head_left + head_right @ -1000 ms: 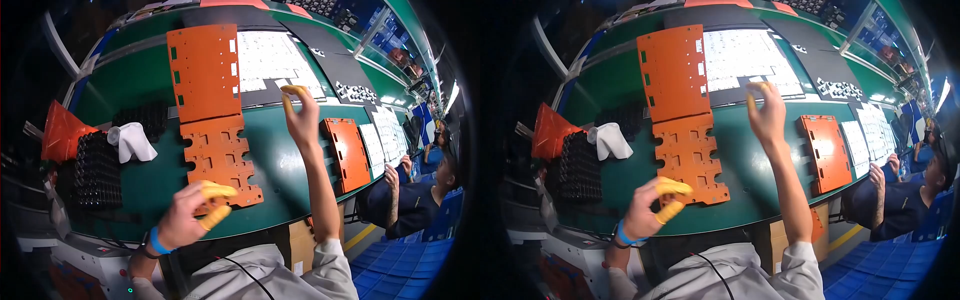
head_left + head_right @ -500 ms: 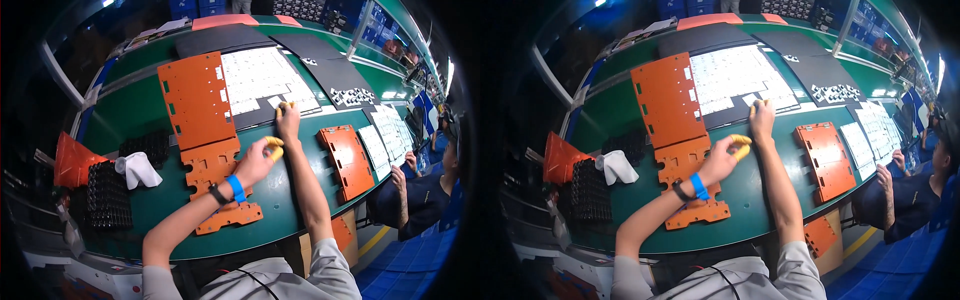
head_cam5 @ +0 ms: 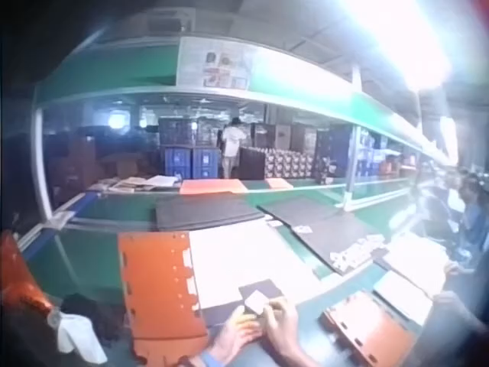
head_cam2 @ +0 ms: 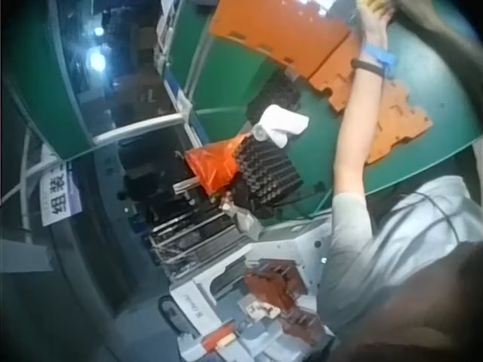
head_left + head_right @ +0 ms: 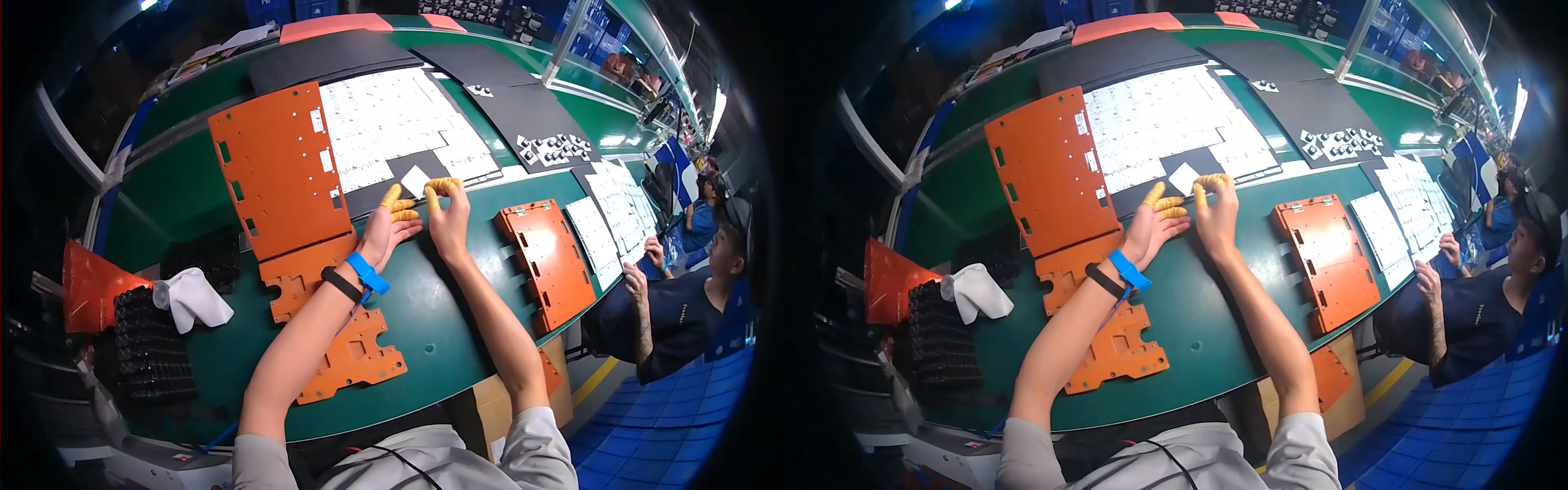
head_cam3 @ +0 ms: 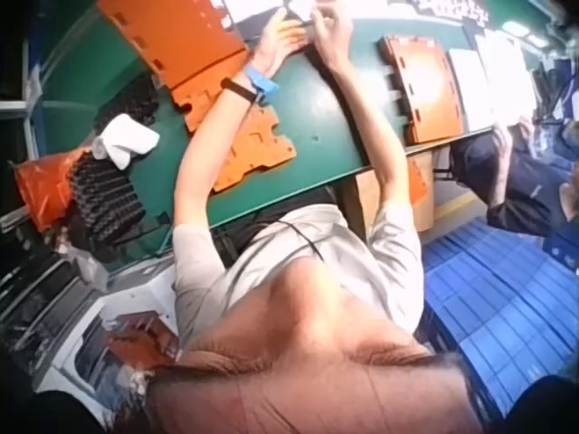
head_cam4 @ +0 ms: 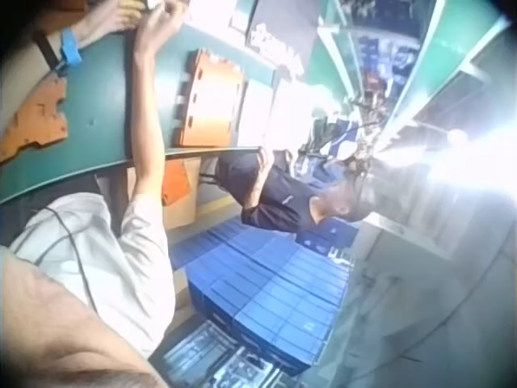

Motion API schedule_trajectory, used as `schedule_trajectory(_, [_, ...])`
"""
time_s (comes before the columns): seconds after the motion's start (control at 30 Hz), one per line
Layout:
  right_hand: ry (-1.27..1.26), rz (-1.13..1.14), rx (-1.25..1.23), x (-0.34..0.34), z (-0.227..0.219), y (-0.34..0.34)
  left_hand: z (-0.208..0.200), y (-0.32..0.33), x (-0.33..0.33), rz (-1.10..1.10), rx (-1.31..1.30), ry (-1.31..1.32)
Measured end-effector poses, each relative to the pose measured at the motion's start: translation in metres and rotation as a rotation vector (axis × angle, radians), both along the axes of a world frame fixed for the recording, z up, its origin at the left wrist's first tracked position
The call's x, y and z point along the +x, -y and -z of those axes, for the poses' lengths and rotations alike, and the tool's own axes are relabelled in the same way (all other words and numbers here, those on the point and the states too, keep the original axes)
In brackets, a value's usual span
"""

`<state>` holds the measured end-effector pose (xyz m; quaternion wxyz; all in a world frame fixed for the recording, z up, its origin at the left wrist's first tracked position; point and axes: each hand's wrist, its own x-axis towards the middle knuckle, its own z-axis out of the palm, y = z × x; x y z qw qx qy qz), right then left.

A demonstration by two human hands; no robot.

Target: Assembling and placing small electronic components into fixtures on an industrial assembly line.

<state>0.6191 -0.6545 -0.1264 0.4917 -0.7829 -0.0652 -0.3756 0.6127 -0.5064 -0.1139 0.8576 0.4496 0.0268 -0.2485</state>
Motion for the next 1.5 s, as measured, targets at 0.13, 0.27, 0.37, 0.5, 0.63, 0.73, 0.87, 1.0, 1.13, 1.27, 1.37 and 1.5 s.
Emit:
schedule_trajectory(0.13, [0.046, -0.150, -0.069, -0.026, -0.007, -0.006, 0.002, -0.001, 0.003, -0.071, -0.185, -0.073])
schedule_trajectory(0.27, [-0.094, -0.318, -0.075, -0.033, -0.016, -0.015, 0.009, -0.001, -0.001, -0.044, -0.205, -0.102])
schedule_trajectory(0.37, [-0.031, -0.141, 0.033, -0.020, -0.015, -0.011, 0.005, -0.003, -0.004, -0.052, -0.134, -0.143])
schedule_trajectory(0.5, [-0.105, -0.055, 0.198, -0.007, -0.002, 0.010, -0.003, -0.003, -0.004, -0.042, -0.006, -0.133])
schedule_trajectory(0.63, [-0.157, -0.009, 0.245, -0.009, -0.006, 0.010, -0.004, -0.002, -0.005, -0.041, 0.040, -0.105])
schedule_trajectory(0.73, [0.025, -0.002, -0.017, -0.035, -0.035, -0.004, 0.000, -0.004, -0.007, -0.004, 0.057, -0.084])
schedule_trajectory(0.87, [0.213, -0.467, -0.501, -0.113, -0.140, -0.060, 0.015, -0.015, -0.013, 0.168, -0.515, -0.187])
schedule_trajectory(1.0, [-0.011, -0.627, -1.128, -0.198, -0.221, -0.109, 0.009, -0.009, -0.006, 0.010, 0.115, -0.074])
schedule_trajectory(1.13, [-0.030, -0.257, -1.635, -0.230, -0.275, -0.136, 0.006, -0.002, -0.003, 0.033, 0.017, 0.008])
schedule_trajectory(1.27, [-0.260, -0.182, -1.185, -0.224, -0.273, -0.137, 0.013, 0.004, 0.003, 0.046, 0.063, -0.070])
schedule_trajectory(1.37, [-0.135, -0.278, -1.046, -0.232, -0.296, -0.125, 0.009, -0.002, 0.000, 0.022, 0.088, -0.062])
schedule_trajectory(1.5, [-0.106, -0.280, -1.034, -0.238, -0.298, -0.125, -0.002, -0.016, -0.010, -0.020, 0.164, -0.077])
